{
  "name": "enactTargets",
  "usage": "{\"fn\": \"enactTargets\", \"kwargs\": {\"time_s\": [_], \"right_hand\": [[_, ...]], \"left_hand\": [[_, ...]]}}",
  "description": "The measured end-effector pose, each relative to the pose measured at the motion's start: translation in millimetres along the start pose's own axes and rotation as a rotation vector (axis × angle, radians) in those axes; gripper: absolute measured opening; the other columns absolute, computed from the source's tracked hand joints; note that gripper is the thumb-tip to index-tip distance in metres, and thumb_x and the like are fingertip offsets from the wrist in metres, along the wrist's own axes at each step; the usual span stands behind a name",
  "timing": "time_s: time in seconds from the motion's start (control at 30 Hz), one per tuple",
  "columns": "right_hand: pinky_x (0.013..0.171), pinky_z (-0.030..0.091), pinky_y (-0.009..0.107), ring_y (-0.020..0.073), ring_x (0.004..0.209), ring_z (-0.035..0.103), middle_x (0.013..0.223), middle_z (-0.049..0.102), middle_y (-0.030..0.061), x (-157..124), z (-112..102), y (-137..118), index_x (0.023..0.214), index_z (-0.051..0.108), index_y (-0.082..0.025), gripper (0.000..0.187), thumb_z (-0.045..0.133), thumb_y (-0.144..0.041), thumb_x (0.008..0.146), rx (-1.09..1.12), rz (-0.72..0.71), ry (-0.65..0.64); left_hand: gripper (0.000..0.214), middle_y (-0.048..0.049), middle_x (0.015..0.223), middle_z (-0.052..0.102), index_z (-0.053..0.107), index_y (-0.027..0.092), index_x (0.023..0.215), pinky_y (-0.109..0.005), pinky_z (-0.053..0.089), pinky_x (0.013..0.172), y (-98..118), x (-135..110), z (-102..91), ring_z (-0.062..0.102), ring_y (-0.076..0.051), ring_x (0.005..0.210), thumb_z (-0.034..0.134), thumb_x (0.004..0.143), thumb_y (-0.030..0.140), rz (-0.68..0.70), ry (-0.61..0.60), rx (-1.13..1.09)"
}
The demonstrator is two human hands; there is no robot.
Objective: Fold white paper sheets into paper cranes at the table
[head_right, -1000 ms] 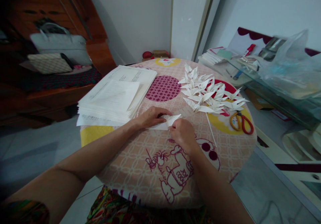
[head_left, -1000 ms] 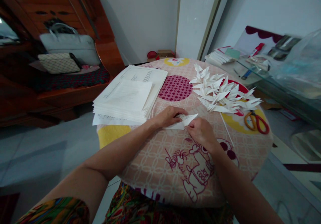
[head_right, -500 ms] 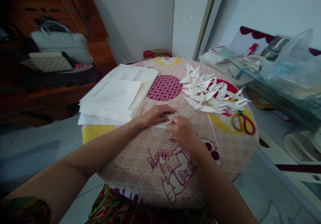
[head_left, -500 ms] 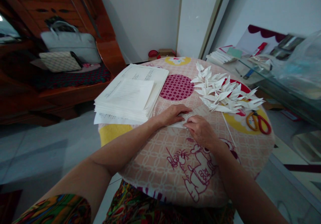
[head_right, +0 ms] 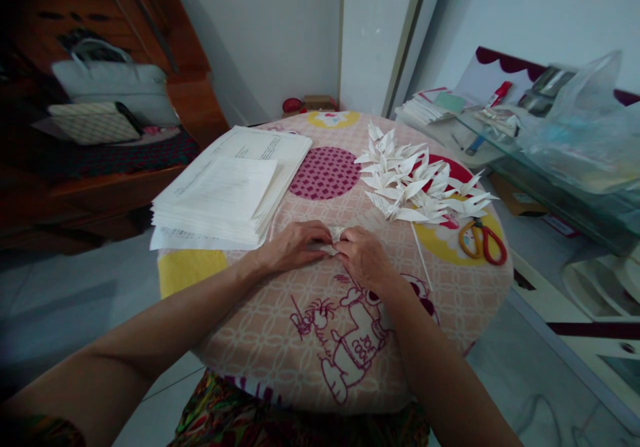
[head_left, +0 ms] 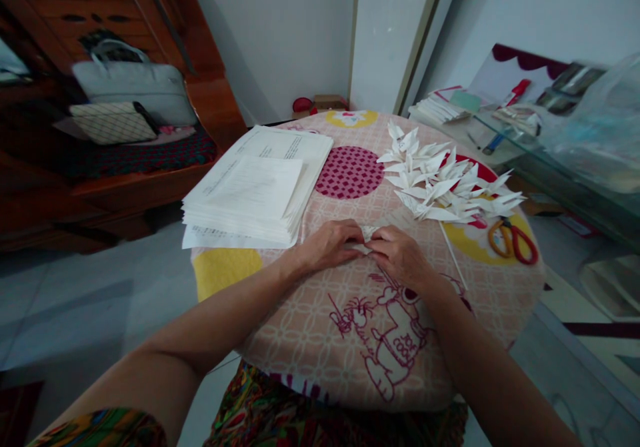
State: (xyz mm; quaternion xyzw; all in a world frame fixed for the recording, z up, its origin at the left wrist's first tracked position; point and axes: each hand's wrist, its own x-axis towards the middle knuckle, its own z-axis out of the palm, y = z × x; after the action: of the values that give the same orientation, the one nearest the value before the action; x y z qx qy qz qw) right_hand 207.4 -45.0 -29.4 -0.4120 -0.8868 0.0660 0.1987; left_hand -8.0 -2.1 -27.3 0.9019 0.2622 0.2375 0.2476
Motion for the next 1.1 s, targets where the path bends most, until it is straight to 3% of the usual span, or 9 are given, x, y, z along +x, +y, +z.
{"fn": "enactTargets", "kwargs": {"time_s": [0.23, 0.4, 0.5, 0.67, 0.93, 1.1], "right_hand": [[0.083, 0.049, 0.038, 0.0247, 0.095, 0.059, 0.096, 0.067, 0.0111, 1, -3, 0, 0.093, 0.074, -0.017, 0.012, 0.062, -0.016, 0.090, -0.001, 0.001, -0.012], [0.084, 0.048, 0.038, 0.0257, 0.097, 0.057, 0.097, 0.066, 0.0119, 1, -3, -4, 0.095, 0.073, -0.017, 0.014, 0.060, -0.015, 0.090, -0.082, 0.000, -0.033], [0.082, 0.047, 0.036, 0.0253, 0.093, 0.057, 0.094, 0.066, 0.0122, 2, 0, -9, 0.092, 0.073, -0.016, 0.017, 0.056, -0.015, 0.093, -0.176, -0.012, -0.063], [0.078, 0.046, 0.034, 0.0236, 0.089, 0.056, 0.088, 0.066, 0.0110, 7, 7, -12, 0.087, 0.072, -0.016, 0.021, 0.052, -0.014, 0.095, -0.193, -0.020, -0.039], [0.081, 0.047, 0.036, 0.0236, 0.091, 0.056, 0.091, 0.066, 0.0097, 6, 8, 1, 0.087, 0.073, -0.018, 0.014, 0.060, -0.014, 0.091, -0.074, 0.023, 0.038], [0.080, 0.047, 0.034, 0.0227, 0.090, 0.057, 0.091, 0.066, 0.0092, 6, 8, 1, 0.085, 0.073, -0.018, 0.014, 0.061, -0.015, 0.090, -0.104, 0.019, 0.011]], "left_hand": [[0.012, -0.0095, 0.101, 0.069, 0.072, 0.014, 0.094, -0.029, 0.051, 0.083, 4, -5, 3.7, 0.066, -0.020, 0.094, 0.066, 0.086, 0.020, -0.033, 0.023, 0.016], [0.016, -0.0113, 0.101, 0.069, 0.072, 0.013, 0.095, -0.031, 0.051, 0.086, 0, -6, 6.2, 0.066, -0.021, 0.096, 0.059, 0.092, 0.022, 0.056, -0.034, 0.141], [0.019, -0.0122, 0.097, 0.071, 0.072, 0.013, 0.095, -0.031, 0.051, 0.083, -2, -5, 1.9, 0.066, -0.021, 0.092, 0.055, 0.094, 0.021, 0.105, -0.081, 0.194], [0.025, -0.0132, 0.103, 0.073, 0.074, 0.015, 0.101, -0.033, 0.052, 0.087, -6, -5, -11.0, 0.067, -0.021, 0.098, 0.051, 0.094, 0.013, 0.160, -0.082, 0.081], [0.021, -0.0109, 0.095, 0.071, 0.073, 0.015, 0.096, -0.033, 0.052, 0.086, -7, -7, -9.5, 0.066, -0.020, 0.094, 0.053, 0.090, 0.011, 0.102, -0.059, 0.086], [0.033, -0.0116, 0.113, 0.065, 0.065, 0.015, 0.115, -0.031, 0.051, 0.087, -4, -8, -11.5, 0.063, -0.020, 0.101, 0.060, 0.083, 0.007, 0.012, 0.011, 0.045]]}}
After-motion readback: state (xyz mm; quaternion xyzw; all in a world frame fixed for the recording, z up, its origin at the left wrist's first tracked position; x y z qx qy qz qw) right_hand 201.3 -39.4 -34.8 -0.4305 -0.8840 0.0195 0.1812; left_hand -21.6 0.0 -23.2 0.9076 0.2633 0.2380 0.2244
